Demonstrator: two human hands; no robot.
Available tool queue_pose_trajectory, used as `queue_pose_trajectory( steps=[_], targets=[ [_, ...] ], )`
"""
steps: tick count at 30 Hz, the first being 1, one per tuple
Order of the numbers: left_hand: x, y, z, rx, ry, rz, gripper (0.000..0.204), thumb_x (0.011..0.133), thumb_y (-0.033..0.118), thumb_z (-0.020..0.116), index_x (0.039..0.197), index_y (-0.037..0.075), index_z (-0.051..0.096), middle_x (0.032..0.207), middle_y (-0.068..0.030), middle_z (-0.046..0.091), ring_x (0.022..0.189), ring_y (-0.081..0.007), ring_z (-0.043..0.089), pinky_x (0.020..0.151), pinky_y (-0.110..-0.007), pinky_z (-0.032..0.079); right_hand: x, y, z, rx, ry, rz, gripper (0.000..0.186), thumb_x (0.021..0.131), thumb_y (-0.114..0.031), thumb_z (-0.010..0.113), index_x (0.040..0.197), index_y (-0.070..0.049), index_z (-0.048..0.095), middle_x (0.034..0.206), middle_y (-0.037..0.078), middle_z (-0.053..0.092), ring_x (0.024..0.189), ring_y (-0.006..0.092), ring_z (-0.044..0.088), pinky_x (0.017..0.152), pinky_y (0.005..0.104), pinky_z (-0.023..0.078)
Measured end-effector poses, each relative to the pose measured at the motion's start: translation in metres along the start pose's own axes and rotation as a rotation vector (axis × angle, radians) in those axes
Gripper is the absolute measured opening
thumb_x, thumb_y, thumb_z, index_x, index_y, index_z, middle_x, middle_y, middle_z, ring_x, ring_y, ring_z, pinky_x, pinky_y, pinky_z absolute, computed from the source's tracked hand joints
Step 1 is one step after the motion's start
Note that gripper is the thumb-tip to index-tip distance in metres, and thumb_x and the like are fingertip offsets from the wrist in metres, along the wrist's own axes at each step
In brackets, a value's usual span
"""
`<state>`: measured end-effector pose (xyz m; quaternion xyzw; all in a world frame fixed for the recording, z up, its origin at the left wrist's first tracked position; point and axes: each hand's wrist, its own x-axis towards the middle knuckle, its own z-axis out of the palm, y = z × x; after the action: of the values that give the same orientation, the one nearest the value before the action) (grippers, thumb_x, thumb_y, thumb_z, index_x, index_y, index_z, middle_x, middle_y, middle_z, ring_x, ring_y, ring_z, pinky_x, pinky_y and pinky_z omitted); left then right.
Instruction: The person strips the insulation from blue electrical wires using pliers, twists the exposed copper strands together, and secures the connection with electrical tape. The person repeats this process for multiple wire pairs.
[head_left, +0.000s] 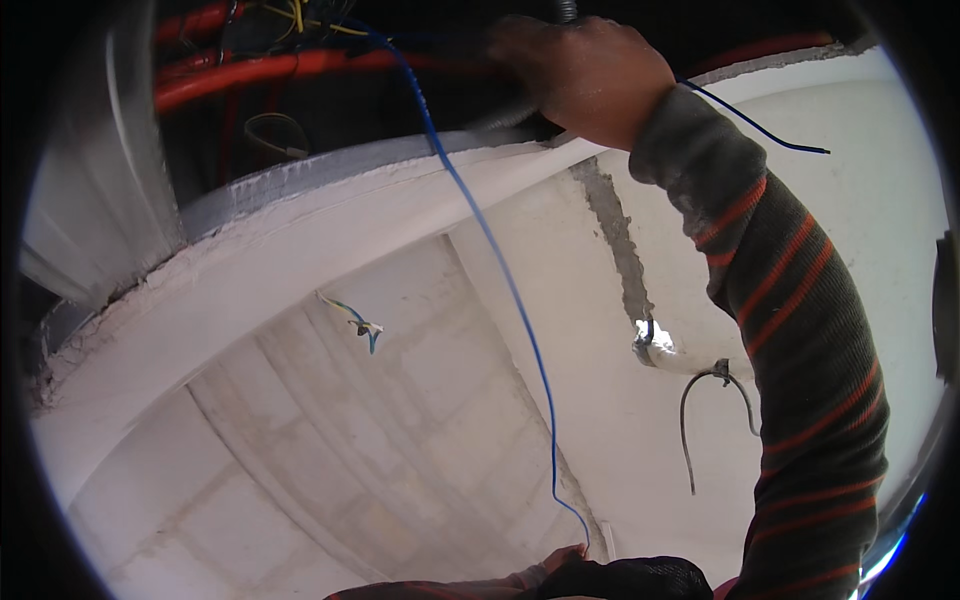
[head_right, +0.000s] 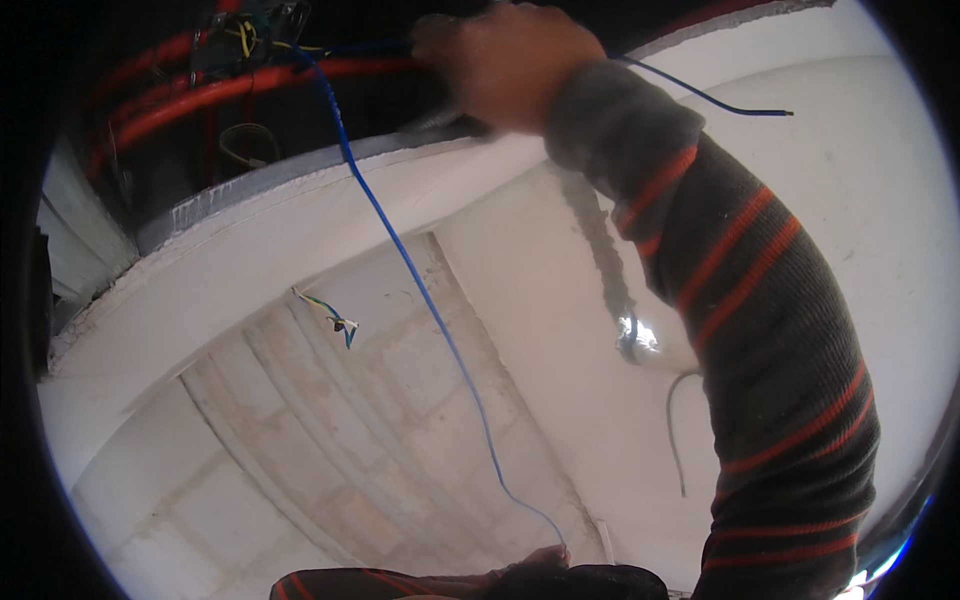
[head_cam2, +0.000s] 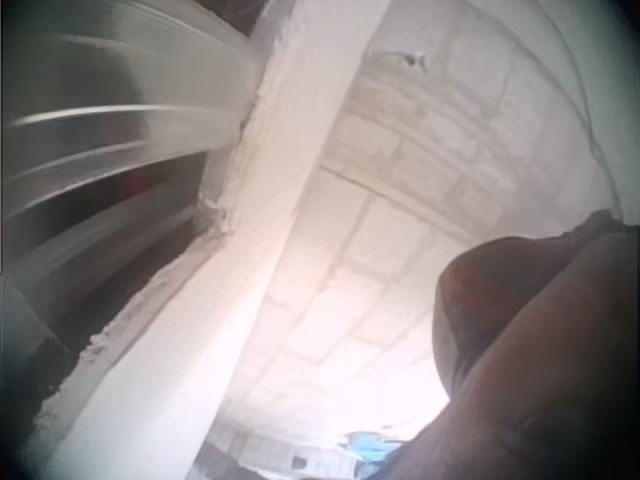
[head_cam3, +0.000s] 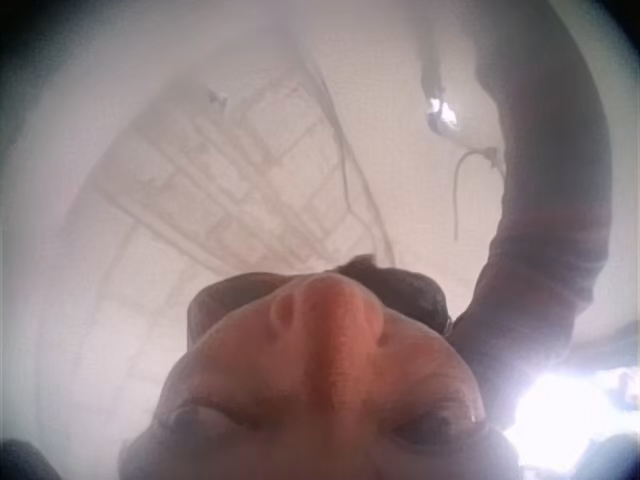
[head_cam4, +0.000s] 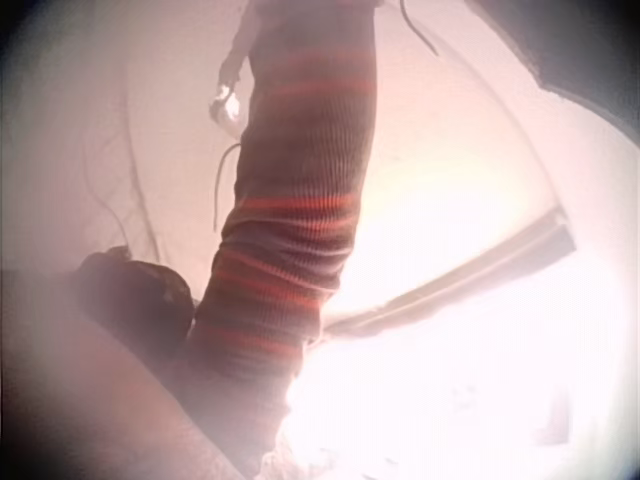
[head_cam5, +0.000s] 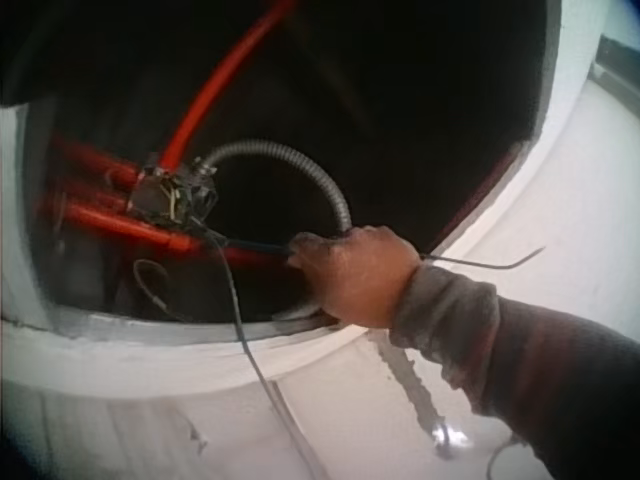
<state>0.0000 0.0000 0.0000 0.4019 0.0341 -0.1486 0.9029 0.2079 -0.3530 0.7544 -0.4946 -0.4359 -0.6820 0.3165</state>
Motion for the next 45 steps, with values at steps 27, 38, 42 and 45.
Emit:
queue_pose_trajectory(
  steps=[27,38,42,45],
  targets=[
    [0.040,-0.079,0.029,1.361,0.356,-0.127,0.050,0.118,0.044,0.052,0.133,-0.001,0.066,0.107,-0.0192,0.078,0.098,-0.0337,0.076,0.087,-0.046,0.059,-0.028,-0.023,-0.019,0.083,0.002,0.075,0.023,0.113,-0.027,0.058,0.117,-0.008,0.071,0.086,0.024,0.078,0.081,0.0459,0.078,0.075,0.0553,0.063],
    [0.054,-0.087,-0.035,1.487,0.060,0.330,0.057,0.112,0.049,0.065,0.143,0.001,0.064,0.098,-0.0049,0.074,0.087,-0.0215,0.072,0.081,-0.039,0.060,-0.025,-0.017,-0.014,0.093,0.026,0.056,0.023,0.114,-0.025,0.059,0.115,-0.005,0.070,0.087,0.022,0.078,0.077,0.0427,0.078,0.071,0.0526,0.063],
    [0.063,-0.083,-0.008,0.673,0.423,0.130,0.046,0.110,0.057,0.064,0.100,0.012,0.061,0.082,-0.0019,0.062,0.078,-0.0224,0.065,0.075,-0.046,0.054,-0.035,-0.026,-0.021,0.155,0.003,0.065,0.020,0.113,-0.022,0.060,0.113,-0.005,0.070,0.087,0.020,0.078,0.073,0.0402,0.077,0.068,0.0496,0.062],
    [0.061,-0.065,0.022,0.160,0.631,-0.031,0.046,0.110,0.059,0.064,0.091,0.016,0.056,0.077,-0.0028,0.056,0.078,-0.0249,0.064,0.085,-0.052,0.055,-0.053,-0.042,-0.037,-0.060,0.122,-0.054,0.018,0.113,-0.019,0.061,0.111,-0.004,0.071,0.085,0.019,0.078,0.071,0.0402,0.075,0.065,0.0487,0.061]
  ],
)
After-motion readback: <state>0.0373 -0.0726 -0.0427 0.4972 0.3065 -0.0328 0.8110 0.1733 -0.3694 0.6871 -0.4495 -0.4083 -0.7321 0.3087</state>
